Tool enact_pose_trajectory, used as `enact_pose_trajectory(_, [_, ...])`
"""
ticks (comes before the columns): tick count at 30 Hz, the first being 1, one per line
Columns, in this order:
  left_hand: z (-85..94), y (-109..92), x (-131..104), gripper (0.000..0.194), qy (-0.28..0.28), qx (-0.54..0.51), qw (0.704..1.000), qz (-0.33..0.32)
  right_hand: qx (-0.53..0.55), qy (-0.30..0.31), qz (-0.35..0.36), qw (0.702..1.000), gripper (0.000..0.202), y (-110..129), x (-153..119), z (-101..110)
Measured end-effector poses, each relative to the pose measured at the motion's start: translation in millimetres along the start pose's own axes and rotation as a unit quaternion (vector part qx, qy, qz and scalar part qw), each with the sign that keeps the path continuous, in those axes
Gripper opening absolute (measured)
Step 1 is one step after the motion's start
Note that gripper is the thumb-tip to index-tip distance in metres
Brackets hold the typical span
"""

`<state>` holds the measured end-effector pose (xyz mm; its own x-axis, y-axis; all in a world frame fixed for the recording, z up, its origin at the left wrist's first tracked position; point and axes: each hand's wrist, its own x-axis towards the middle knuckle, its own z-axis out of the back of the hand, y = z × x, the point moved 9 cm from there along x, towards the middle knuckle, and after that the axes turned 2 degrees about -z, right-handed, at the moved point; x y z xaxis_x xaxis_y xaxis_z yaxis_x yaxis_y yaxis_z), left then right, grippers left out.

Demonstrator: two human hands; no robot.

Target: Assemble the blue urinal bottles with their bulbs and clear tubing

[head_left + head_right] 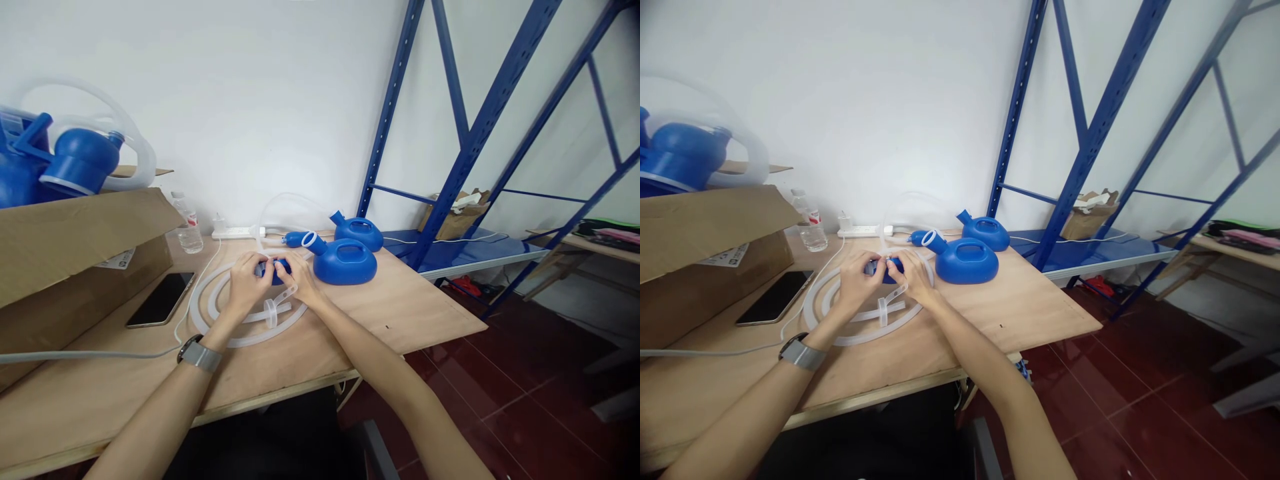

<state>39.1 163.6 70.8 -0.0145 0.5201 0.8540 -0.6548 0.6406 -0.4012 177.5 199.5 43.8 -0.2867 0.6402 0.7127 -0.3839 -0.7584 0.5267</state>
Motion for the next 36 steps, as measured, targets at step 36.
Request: enact_pose_trajectory(36, [-7.2, 15, 6, 0.027, 0.031, -0.159, 0.983, 0.084, 0.023, -0.059, -0.021, 0.998, 0.027, -22, 8, 13])
